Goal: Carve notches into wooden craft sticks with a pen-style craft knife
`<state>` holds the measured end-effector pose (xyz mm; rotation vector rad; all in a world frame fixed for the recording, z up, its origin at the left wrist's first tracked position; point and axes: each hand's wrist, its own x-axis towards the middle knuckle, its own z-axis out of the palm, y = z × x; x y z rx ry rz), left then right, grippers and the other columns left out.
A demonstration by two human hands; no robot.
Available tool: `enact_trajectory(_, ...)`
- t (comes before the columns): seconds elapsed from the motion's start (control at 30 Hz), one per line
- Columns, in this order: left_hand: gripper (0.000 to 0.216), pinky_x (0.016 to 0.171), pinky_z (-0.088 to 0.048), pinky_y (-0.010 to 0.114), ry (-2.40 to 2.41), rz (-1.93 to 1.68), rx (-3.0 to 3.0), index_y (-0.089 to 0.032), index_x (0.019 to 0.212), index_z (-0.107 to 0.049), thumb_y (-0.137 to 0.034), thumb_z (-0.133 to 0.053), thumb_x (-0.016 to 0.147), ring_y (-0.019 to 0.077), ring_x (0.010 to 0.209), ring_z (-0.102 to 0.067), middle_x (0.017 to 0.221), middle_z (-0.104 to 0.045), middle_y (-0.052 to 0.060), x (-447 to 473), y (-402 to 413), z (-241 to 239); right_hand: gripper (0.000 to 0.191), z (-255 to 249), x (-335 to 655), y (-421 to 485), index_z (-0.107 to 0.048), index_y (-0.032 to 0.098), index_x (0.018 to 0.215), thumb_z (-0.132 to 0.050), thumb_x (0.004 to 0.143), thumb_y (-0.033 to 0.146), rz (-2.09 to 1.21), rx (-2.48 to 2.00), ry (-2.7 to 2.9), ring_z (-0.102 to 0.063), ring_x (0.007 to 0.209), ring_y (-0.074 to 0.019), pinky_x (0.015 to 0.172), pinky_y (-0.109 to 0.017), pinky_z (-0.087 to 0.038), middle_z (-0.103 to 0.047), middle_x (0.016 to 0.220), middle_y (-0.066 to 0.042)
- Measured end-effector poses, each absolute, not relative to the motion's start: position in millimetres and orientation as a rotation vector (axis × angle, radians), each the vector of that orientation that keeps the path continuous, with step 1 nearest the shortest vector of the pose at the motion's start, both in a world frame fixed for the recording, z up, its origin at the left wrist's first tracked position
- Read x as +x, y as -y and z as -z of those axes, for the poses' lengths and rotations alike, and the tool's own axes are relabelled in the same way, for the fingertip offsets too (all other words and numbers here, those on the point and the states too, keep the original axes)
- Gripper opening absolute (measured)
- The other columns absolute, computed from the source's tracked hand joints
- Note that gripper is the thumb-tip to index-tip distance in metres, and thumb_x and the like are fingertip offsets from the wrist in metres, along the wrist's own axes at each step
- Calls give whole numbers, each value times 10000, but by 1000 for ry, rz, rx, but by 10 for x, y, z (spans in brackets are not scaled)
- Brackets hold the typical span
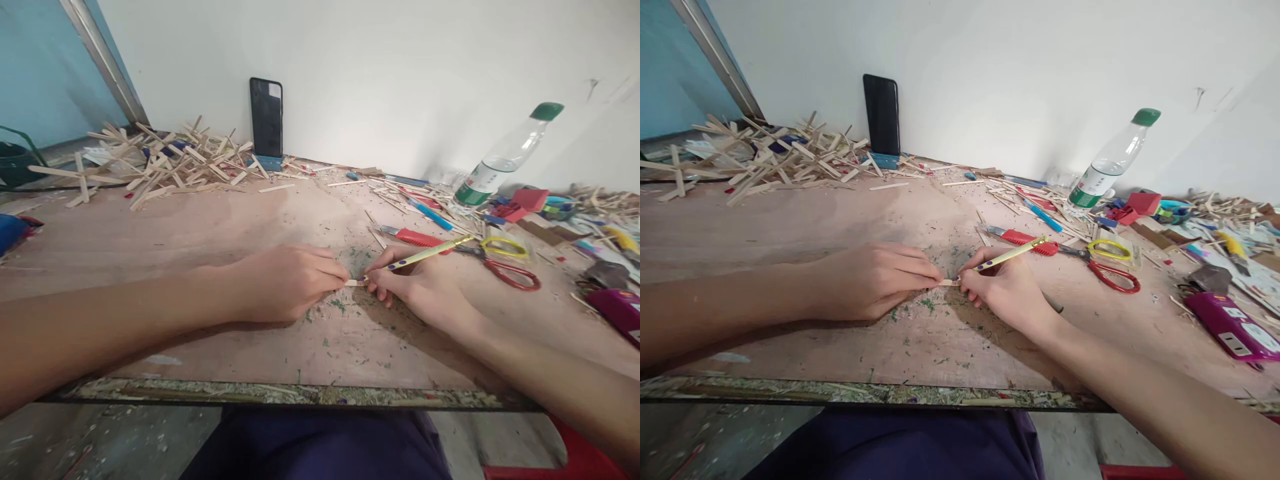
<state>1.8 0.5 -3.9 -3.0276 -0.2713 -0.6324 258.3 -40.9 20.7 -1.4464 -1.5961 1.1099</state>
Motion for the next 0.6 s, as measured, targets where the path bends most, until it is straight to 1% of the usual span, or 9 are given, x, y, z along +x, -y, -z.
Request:
enact_trajectory(0.2,322,996,-652,390,244,640,-3030,-141,1143,-811,-109,-492,1165,244,1071,-791,1293,-853,114,10,-19,35,87,-199,2600,404,-728,248,669,-805,704,268,-1122,-1438,1608,-644,511,-153,469,-259,-559,-723,630,-18)
enact_trajectory(0.43,346,982,-649,377,249,644,-3023,-153,1113,-810,-122,-472,1179,242,1071,-799,1280,-857,98,10,-16,32,85,-204,2598,402,-733,245,674,-804,719,249,-1124,-1429,1603,-651,514,-155,477,-256,-567,-726,628,-18)
enact_trajectory(0.6,332,989,-649,389,239,645,-3023,-124,1131,-811,-97,-482,1164,248,1060,-797,1279,-854,127,8,-8,28,86,-203,2599,398,-736,244,670,-811,712,253,-1132,-1425,1604,-645,506,-155,474,-259,-563,-718,619,-17)
